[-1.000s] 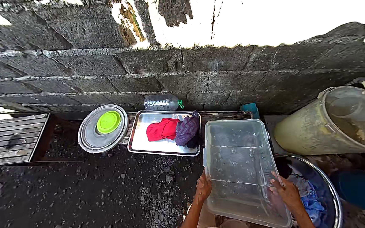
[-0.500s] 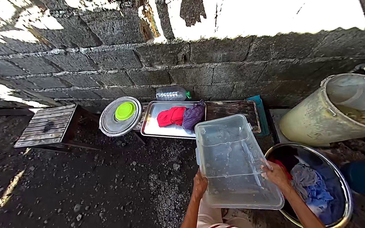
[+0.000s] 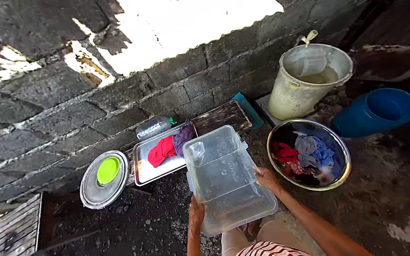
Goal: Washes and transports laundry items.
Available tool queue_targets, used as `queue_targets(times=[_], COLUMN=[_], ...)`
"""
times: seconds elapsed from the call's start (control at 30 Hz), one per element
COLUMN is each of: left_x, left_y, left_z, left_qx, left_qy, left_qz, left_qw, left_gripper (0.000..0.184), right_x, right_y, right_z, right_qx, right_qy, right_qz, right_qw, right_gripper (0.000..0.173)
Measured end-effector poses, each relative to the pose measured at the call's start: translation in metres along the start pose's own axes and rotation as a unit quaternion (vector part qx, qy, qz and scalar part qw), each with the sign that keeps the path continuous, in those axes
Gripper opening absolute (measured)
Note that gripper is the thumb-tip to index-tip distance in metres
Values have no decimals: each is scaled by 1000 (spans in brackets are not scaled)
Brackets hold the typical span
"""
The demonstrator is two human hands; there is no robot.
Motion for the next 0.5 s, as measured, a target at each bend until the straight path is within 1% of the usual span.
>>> queue_targets(times=[0.13,0.3,0.4,0.5], left_x=[-20,-54,-81,-117], left_y=[-16,-41,-61,-89], left_z=[-7,-5,-4,-2], left_qx=[23,42,58,85], left_qy=[-9,-38,-63,-83], left_qz=[59,161,236,284], left_qw=[998,985,968,951], left_gripper=[60,64,64,66], right_x=[-30,-76,-105,-133], right_y=[9,14,12,15], right_z=[-22,-50,-66,-72], right_qx=[-26,-75,-113,-142], right_qy=[-28,-81,-125,-162], right_qz=[25,100,175,241], right_qw=[999,989,970,946], right_gripper=[41,41,41,42])
Point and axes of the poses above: each hand's wrist, its own z-axis towards the middle knuckle, its own y-axis out of the back of the hand, x = y × z, the point moved 7 cm from there along z, towards the middle knuckle, and after that the axes turned 10 degrees about y, right-handed, at the moved point
